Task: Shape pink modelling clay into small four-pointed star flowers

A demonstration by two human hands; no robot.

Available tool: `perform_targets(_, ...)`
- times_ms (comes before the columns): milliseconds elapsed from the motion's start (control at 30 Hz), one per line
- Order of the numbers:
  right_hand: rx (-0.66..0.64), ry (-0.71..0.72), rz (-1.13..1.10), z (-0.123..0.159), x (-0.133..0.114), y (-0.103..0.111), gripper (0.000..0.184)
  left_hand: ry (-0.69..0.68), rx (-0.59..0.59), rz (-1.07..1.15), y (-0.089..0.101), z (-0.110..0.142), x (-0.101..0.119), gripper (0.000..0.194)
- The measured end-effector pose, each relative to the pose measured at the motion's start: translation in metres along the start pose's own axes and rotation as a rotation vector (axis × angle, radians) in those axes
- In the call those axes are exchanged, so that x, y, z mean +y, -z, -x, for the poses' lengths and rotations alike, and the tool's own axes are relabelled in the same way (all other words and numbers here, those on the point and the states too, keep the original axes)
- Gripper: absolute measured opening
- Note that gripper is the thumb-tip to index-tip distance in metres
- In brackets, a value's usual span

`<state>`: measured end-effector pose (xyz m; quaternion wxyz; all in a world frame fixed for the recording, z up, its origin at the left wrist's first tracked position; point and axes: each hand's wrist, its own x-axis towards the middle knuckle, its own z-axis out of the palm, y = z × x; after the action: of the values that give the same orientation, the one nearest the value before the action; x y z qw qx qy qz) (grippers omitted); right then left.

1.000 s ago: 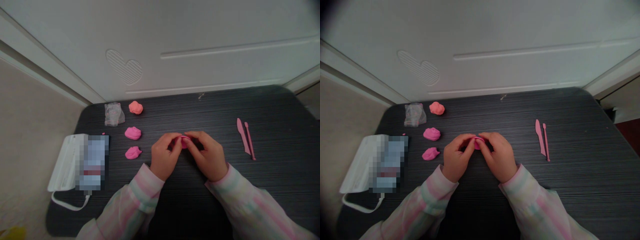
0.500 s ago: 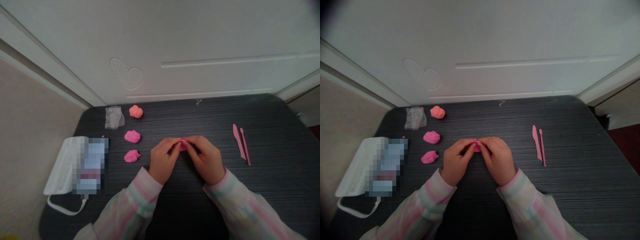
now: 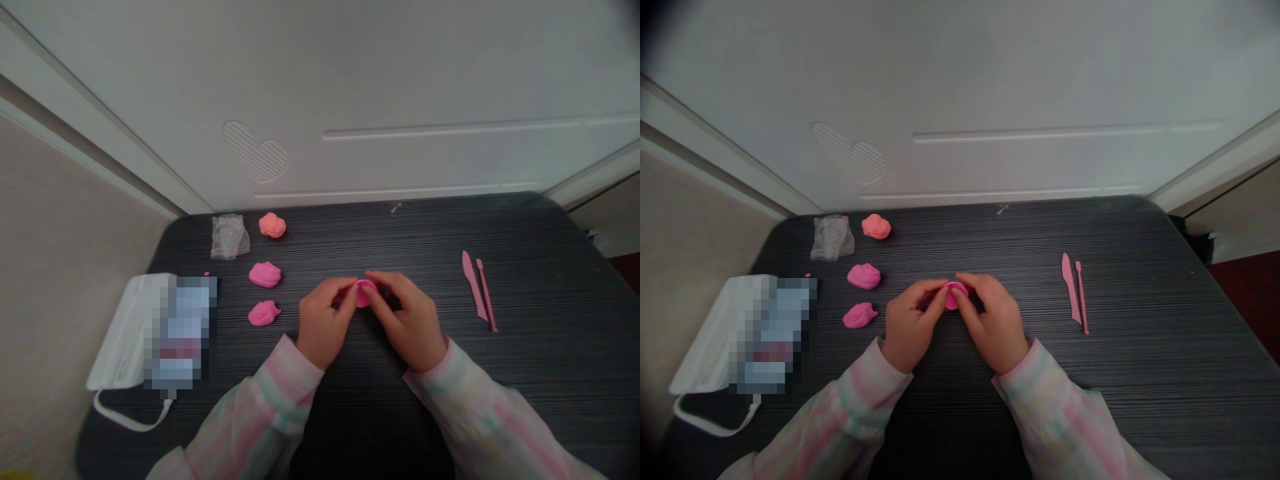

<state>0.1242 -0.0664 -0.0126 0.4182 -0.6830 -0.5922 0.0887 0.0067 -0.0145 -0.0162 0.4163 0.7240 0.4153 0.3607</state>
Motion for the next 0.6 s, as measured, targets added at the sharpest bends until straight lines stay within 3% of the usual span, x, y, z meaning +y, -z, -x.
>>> perform_targets(167,-0.032,-0.053,-0.013,0.0003,-0.0013,0.0005,0.009,0.034,-0.025,0.055,-0.0019,0.0005,-0.0021,0.014)
perform_targets(400,-0.035,-0.003,-0.016,-0.0011,-0.0002,0.0011,0.008,-0.079,-0.025,-0.078,0.0005,-0.0019,-0.0005,0.014)
perform_targets(600,-0.045,-0.06,-0.013,-0.0007,0.0015,0.0001,0.01,0.016,-0.043,0.01,-0.0024,-0.0009,-0.0031,0.012)
